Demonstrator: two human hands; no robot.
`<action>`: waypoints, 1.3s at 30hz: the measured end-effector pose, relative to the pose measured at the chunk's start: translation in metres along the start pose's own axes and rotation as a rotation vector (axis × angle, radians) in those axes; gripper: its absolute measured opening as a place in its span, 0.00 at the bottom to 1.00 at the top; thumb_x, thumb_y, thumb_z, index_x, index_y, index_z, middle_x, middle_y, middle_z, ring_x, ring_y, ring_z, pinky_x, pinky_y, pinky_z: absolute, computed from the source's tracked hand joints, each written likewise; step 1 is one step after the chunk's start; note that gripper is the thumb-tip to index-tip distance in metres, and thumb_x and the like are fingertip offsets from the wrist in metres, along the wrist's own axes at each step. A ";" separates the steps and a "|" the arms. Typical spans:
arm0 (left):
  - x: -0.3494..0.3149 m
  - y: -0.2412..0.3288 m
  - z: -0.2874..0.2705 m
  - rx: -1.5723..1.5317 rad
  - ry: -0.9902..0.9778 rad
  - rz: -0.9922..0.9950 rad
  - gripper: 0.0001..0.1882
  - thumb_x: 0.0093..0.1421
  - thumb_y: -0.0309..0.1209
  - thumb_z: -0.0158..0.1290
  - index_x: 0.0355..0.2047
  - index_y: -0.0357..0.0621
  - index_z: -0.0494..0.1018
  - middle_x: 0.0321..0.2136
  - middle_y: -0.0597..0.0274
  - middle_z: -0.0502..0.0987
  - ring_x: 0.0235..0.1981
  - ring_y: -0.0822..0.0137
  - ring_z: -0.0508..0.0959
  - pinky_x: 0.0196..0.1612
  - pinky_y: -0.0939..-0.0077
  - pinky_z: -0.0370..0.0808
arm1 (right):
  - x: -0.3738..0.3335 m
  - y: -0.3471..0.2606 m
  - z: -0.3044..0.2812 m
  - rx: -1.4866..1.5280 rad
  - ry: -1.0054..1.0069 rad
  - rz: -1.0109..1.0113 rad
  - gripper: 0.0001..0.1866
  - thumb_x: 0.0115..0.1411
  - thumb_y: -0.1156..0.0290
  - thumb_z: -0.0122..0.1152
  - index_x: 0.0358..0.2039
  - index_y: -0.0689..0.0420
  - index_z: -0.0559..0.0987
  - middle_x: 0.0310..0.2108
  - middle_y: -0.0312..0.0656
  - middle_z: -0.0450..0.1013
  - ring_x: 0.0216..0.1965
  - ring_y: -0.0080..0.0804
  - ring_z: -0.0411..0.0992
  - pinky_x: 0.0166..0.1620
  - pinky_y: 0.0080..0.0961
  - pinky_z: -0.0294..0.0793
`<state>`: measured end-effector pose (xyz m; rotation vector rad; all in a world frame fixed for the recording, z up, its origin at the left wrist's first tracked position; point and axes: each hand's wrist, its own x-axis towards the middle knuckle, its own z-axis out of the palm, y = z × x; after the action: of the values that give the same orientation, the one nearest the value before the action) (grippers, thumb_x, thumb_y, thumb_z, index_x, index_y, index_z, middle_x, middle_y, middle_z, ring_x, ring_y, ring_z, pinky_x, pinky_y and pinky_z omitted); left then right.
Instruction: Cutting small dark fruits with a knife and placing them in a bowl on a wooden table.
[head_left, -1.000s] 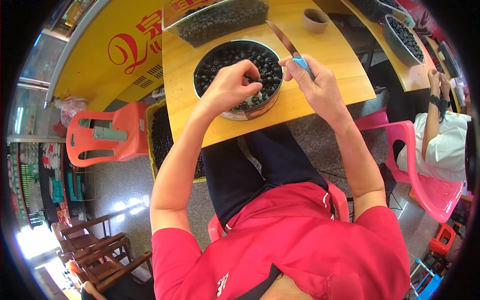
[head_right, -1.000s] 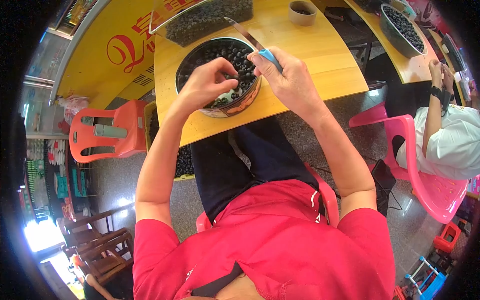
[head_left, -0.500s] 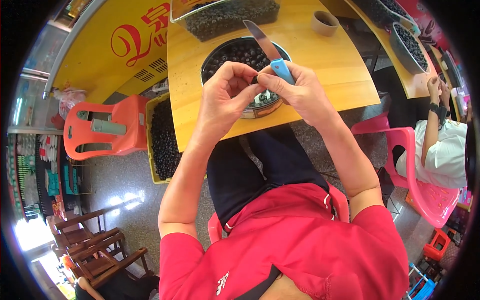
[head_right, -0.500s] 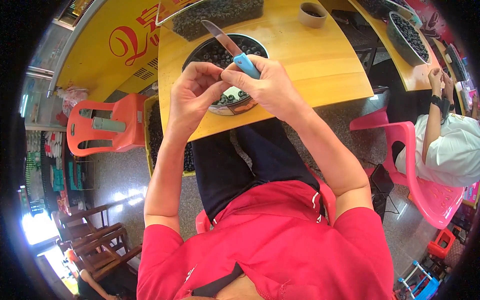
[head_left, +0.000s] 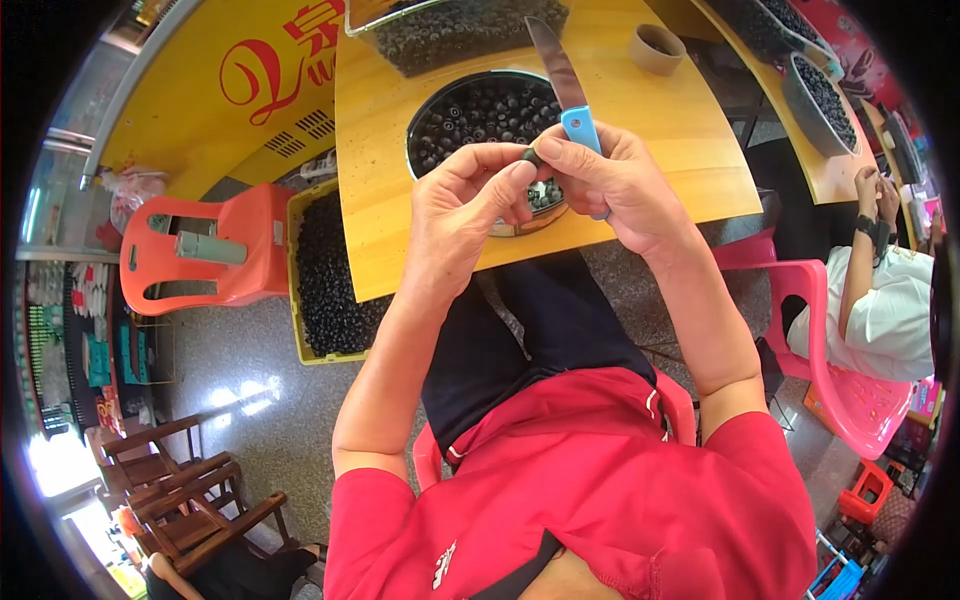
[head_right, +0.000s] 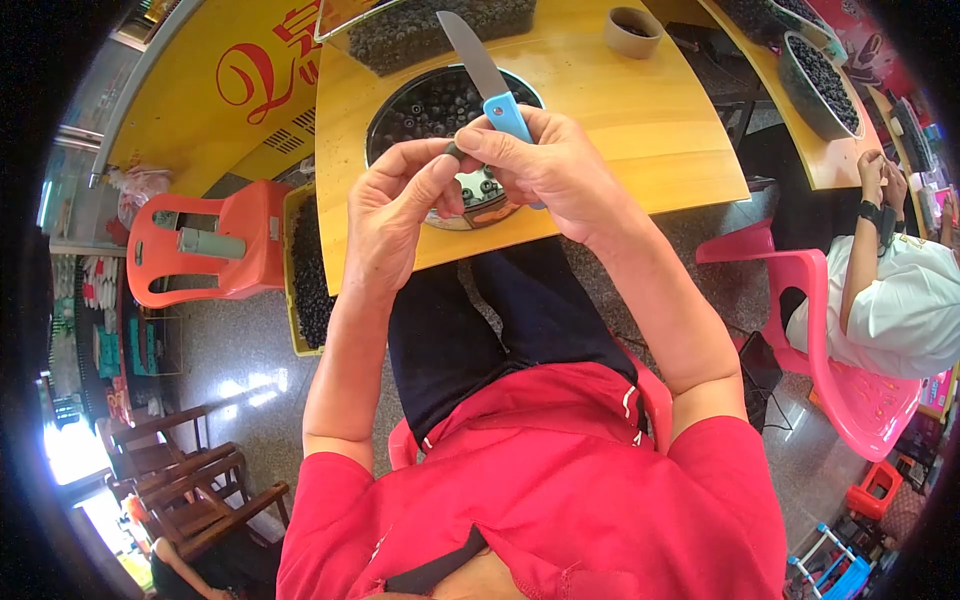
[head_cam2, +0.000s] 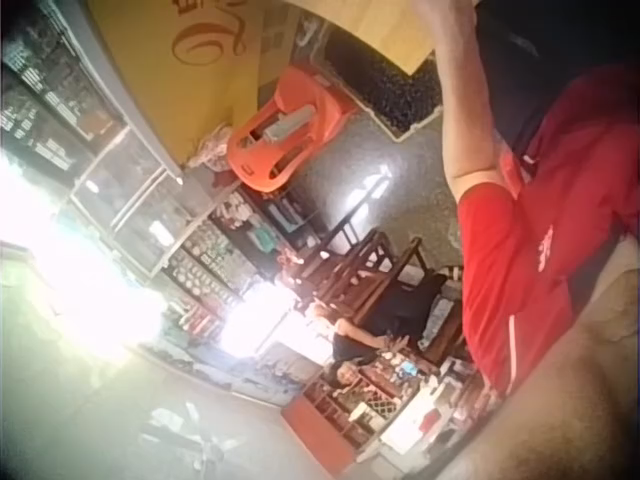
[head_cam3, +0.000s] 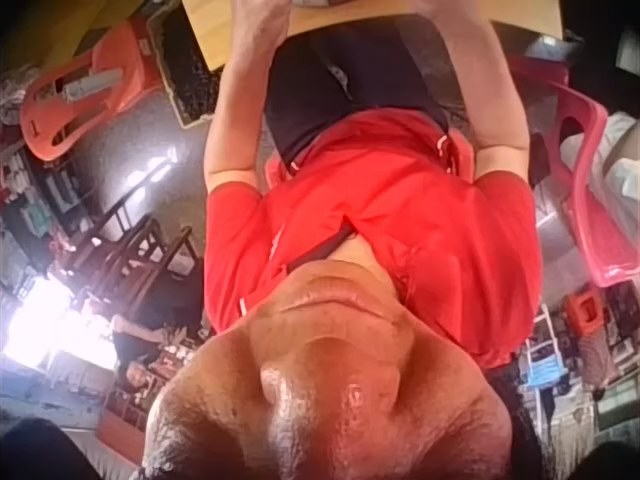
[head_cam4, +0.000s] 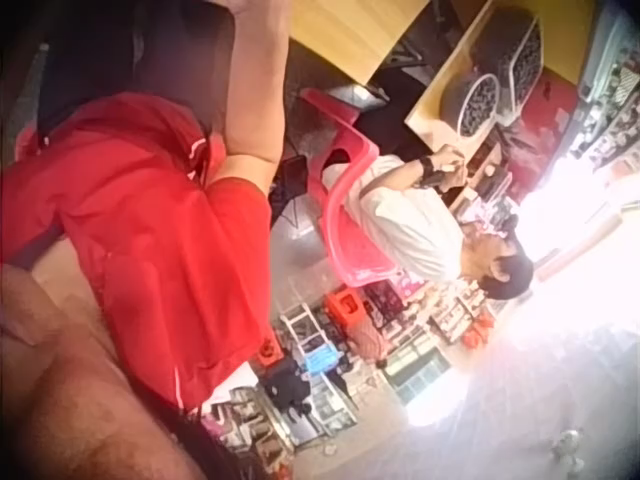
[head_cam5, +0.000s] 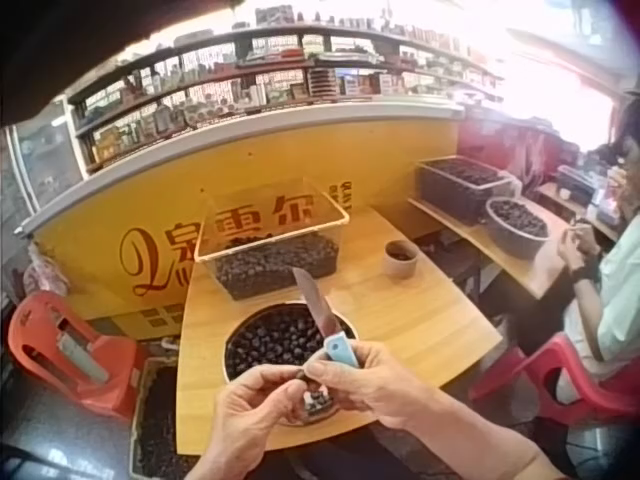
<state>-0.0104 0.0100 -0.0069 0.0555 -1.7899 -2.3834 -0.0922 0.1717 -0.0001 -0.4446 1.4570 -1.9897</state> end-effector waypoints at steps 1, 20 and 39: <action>0.000 0.000 -0.001 0.001 -0.001 -0.002 0.11 0.59 0.28 0.57 0.39 0.35 0.74 0.33 0.60 0.80 0.25 0.78 0.74 0.31 0.84 0.71 | -0.001 -0.001 0.001 -0.002 0.003 -0.005 0.11 0.59 0.62 0.62 0.35 0.55 0.78 0.23 0.27 0.70 0.17 0.09 0.56 0.19 0.11 0.50; -0.001 -0.012 0.005 0.062 0.050 0.118 0.08 0.59 0.24 0.56 0.39 0.35 0.73 0.30 0.62 0.79 0.26 0.78 0.74 0.32 0.84 0.72 | -0.005 -0.006 0.002 -0.102 0.015 -0.097 0.10 0.60 0.63 0.61 0.34 0.57 0.78 0.20 0.26 0.67 0.17 0.09 0.56 0.20 0.10 0.51; 0.001 -0.015 -0.001 -0.029 0.046 0.184 0.09 0.60 0.25 0.55 0.40 0.36 0.72 0.29 0.62 0.77 0.26 0.75 0.75 0.30 0.83 0.71 | -0.008 0.004 -0.003 -1.124 0.094 -0.814 0.10 0.56 0.75 0.61 0.40 0.60 0.77 0.25 0.44 0.72 0.23 0.38 0.71 0.26 0.28 0.70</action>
<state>-0.0130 0.0124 -0.0211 -0.0554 -1.6622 -2.2602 -0.0867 0.1788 -0.0043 -1.6260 2.6714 -1.4593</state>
